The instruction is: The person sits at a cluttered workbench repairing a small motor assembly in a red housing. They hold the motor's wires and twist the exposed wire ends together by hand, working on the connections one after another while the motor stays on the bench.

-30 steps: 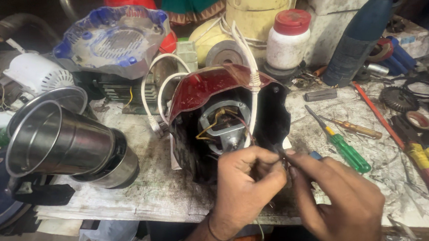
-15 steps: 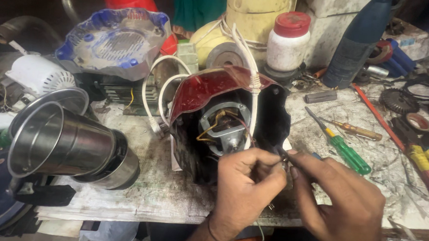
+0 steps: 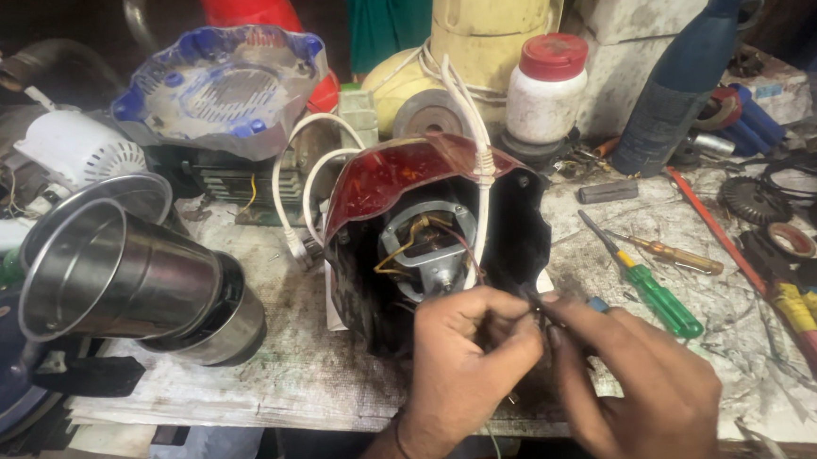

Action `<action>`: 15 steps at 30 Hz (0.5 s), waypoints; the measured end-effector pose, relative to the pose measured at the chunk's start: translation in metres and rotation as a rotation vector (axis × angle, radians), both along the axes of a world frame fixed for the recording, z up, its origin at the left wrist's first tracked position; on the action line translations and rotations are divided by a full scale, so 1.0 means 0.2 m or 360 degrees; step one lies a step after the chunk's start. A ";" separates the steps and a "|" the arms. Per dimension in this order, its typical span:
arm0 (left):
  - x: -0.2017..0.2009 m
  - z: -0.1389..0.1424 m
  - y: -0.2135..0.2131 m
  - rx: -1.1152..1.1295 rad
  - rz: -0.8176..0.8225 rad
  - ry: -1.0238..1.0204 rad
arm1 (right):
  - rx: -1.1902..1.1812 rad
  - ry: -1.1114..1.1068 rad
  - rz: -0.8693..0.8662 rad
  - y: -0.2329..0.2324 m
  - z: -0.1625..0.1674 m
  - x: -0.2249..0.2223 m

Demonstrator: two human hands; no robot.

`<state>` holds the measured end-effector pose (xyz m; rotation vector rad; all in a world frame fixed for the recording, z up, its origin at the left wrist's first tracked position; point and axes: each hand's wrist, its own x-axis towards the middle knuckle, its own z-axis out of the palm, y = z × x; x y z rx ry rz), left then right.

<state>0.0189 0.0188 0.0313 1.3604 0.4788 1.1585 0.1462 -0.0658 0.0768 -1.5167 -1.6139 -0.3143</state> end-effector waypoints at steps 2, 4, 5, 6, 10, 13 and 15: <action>0.00 0.00 0.00 -0.0052 -0.0083 -0.0056 | 0.0043 -0.0027 -0.0021 0.00 0.00 0.00; 0.00 0.00 -0.01 -0.0090 -0.0135 -0.0096 | 0.0071 -0.0047 -0.0033 0.00 0.00 0.01; 0.00 0.00 -0.01 -0.0101 -0.0142 -0.0107 | 0.0077 -0.0052 -0.0030 0.00 0.00 0.01; 0.00 -0.01 -0.01 -0.0112 -0.0148 -0.0118 | 0.0084 -0.0057 -0.0026 0.00 0.00 0.01; 0.00 0.00 0.00 -0.0003 -0.0041 -0.0004 | 0.0046 -0.0020 -0.0017 0.00 0.01 0.00; 0.00 0.00 0.00 -0.0003 -0.0089 -0.0026 | 0.0067 -0.0004 0.0001 0.00 0.01 0.00; 0.00 0.00 0.00 -0.0038 -0.0071 -0.0059 | 0.0037 -0.0052 0.0003 0.00 0.00 0.00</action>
